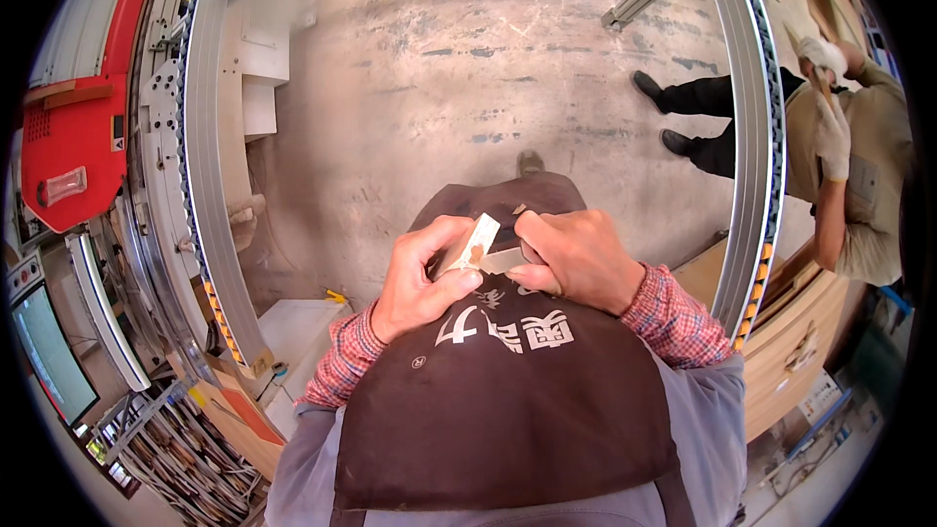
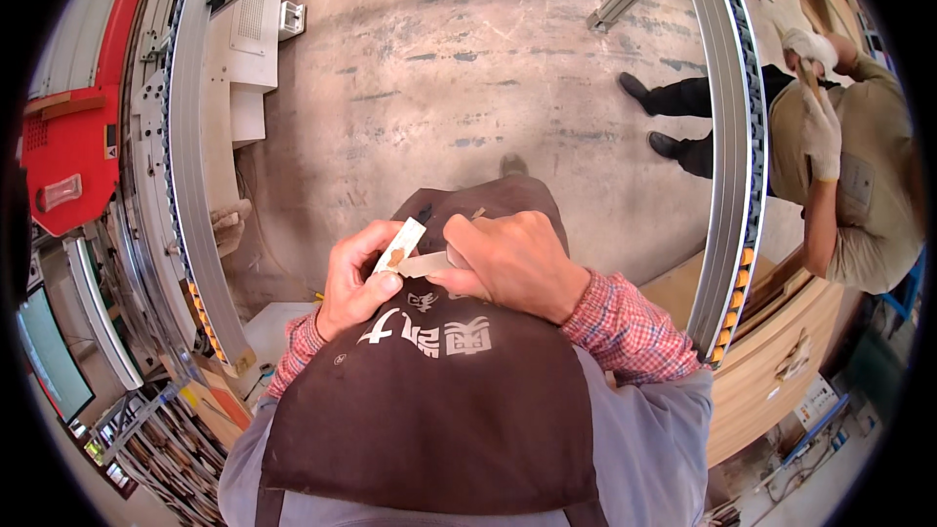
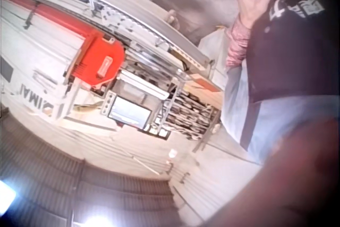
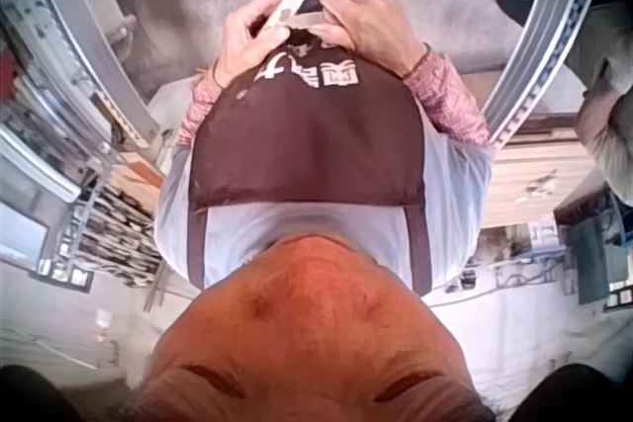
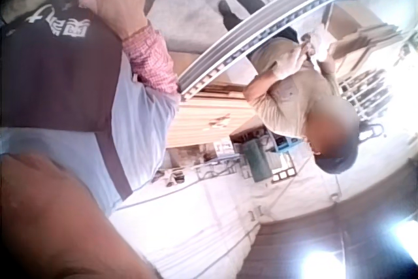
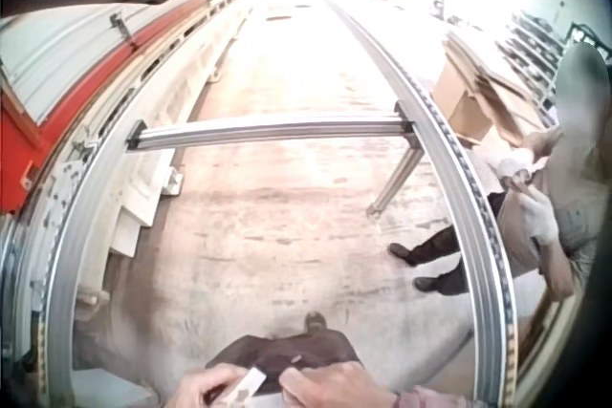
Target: The person uses a utility knife to scrape a small wooden block, then repeatedly picks up wooden planks and runs them through a red industrial machine. The person handles both natural wood and red-coated planks, stacking them after processing.
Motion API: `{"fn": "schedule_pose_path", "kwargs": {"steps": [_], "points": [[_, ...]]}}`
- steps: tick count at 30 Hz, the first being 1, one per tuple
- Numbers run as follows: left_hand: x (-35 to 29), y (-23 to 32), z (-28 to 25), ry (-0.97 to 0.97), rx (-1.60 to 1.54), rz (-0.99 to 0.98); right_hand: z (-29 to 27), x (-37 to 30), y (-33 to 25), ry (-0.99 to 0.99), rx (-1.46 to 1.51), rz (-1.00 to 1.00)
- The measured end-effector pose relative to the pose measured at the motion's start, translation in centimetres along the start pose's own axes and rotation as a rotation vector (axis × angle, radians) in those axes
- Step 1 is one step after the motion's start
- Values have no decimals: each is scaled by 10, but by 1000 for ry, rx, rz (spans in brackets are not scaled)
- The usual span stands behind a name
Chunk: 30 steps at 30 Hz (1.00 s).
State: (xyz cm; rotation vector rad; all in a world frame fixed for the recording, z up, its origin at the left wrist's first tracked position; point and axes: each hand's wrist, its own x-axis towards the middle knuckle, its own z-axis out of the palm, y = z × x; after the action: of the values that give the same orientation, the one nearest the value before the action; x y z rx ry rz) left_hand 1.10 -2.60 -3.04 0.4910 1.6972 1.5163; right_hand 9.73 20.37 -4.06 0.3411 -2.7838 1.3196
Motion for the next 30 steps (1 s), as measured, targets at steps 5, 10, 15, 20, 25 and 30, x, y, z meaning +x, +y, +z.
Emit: {"fn": "schedule_pose_path", "kwargs": {"steps": [5,10,15,20,25,30], "points": [[-3,4,0,31,7,-9,8,1,4,22,10,35],[-5,5,-1,35,-3,-60,13,1,5,68,-44,35],[-11,3,-5,-140,-52,42,25,-1,61,166,-408,266],[-9,6,0,-31,-36,-95,-14,-37,63,142,-31,342],[1,8,0,-2,-17,-93,-16,-7,15,6,63,-17],[0,5,5,-22,-88,-80,-13,-7,7,-67,56,-34]]}}
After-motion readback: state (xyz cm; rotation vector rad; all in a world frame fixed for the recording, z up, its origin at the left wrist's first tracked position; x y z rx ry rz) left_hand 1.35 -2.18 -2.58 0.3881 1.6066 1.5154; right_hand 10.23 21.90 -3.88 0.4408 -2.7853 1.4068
